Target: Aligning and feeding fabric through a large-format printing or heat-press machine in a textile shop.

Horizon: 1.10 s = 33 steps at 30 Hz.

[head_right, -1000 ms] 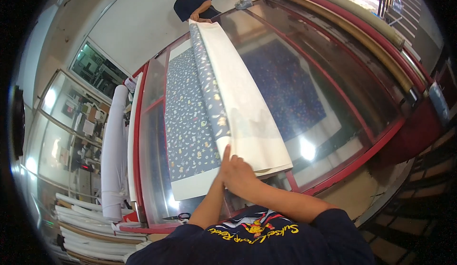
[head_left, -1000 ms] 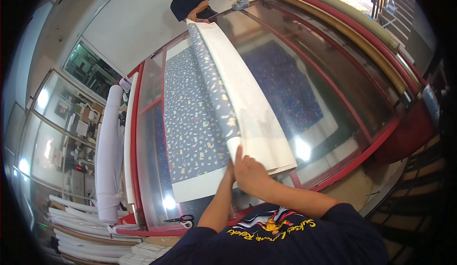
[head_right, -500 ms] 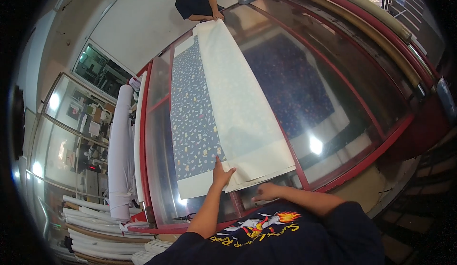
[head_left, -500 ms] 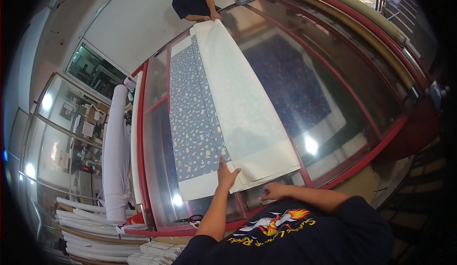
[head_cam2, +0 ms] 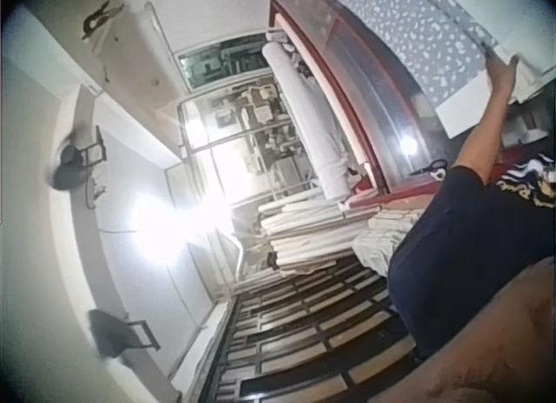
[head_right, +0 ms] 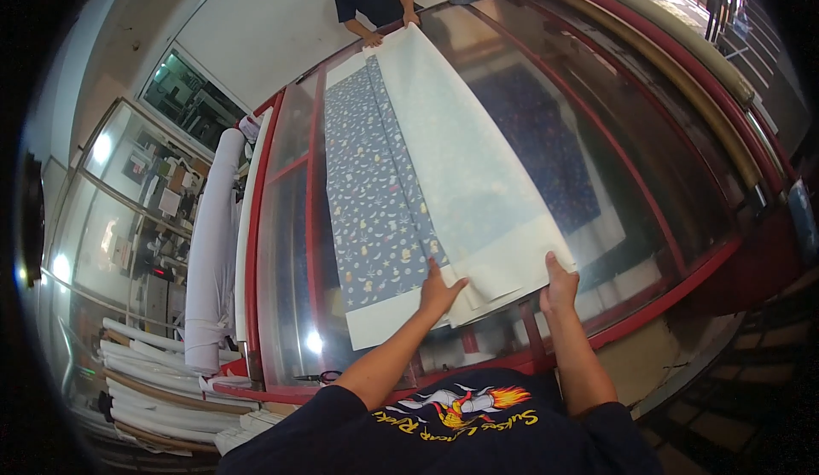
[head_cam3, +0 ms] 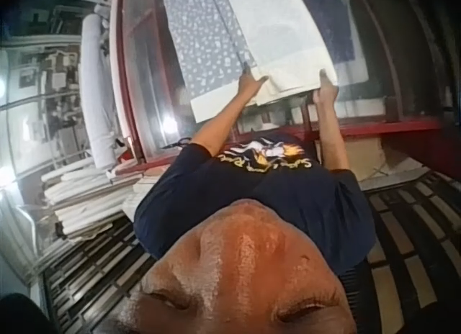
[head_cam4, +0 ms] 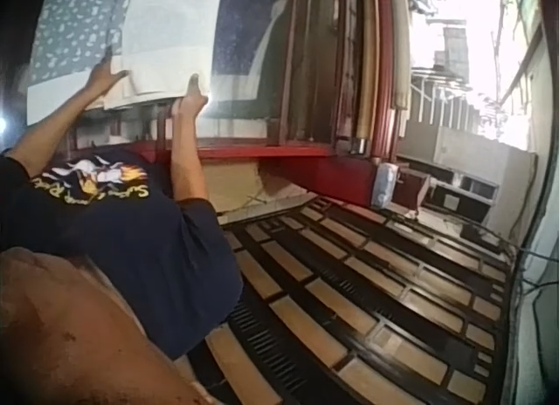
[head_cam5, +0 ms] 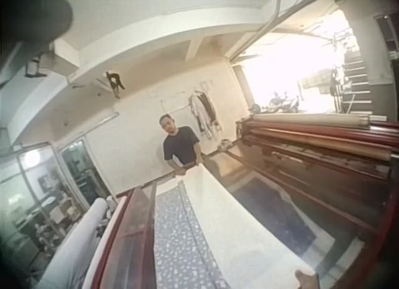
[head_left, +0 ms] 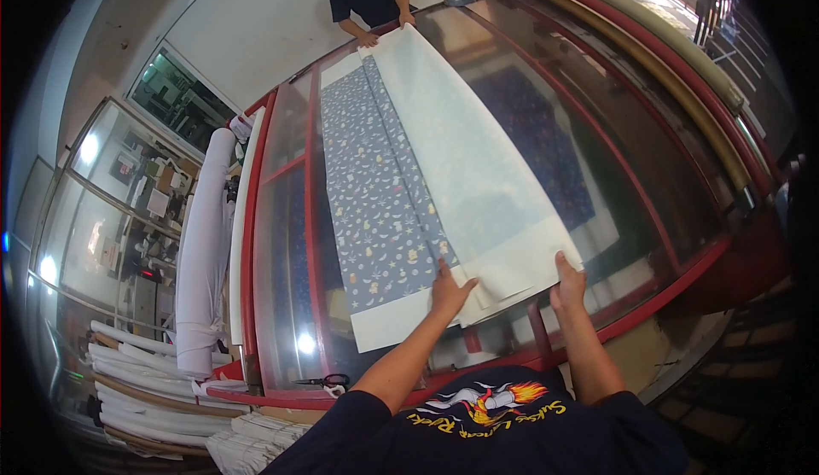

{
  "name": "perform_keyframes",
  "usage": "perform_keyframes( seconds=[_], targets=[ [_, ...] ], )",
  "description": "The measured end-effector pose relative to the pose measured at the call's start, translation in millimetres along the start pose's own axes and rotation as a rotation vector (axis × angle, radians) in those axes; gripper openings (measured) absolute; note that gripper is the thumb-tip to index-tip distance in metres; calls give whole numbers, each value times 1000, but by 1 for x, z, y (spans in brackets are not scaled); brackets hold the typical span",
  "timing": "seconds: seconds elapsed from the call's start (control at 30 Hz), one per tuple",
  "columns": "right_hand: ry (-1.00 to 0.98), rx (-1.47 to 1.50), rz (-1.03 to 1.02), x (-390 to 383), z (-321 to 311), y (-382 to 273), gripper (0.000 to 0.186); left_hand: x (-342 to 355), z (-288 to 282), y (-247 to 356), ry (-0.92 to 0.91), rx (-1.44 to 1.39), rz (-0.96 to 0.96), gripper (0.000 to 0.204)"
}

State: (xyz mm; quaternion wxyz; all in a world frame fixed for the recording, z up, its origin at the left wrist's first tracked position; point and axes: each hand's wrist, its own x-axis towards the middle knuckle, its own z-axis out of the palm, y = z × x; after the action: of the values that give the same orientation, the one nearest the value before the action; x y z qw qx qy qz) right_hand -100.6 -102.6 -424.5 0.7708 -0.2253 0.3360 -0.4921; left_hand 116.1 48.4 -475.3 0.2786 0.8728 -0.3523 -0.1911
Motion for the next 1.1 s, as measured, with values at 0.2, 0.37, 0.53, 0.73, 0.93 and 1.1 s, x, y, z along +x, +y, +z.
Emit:
perform_keyframes(
  seconds=[0.2,0.37,0.53,0.73,0.93,1.1],
  targets=[
    [36,-454,-388,-58,83,-20,25,1,5,18,-36,-290,46,115],
    [-345,-772,-819,-114,126,50,19,23,12,-33,-269,-528,176,80],
    [-848,-1375,-1256,-110,118,88,47,28,-5,-104,-162,52,555,58],
    [-958,-1563,-1225,-106,115,151,41,-55,-46,-175,40,559,302,72],
    [-1138,-1470,-1033,-133,145,239,40,-66,-5,-282,40,318,287,57],
    [-1197,-1486,-849,-102,118,275,39,-53,-22,-252,35,289,262,57]
  ],
)
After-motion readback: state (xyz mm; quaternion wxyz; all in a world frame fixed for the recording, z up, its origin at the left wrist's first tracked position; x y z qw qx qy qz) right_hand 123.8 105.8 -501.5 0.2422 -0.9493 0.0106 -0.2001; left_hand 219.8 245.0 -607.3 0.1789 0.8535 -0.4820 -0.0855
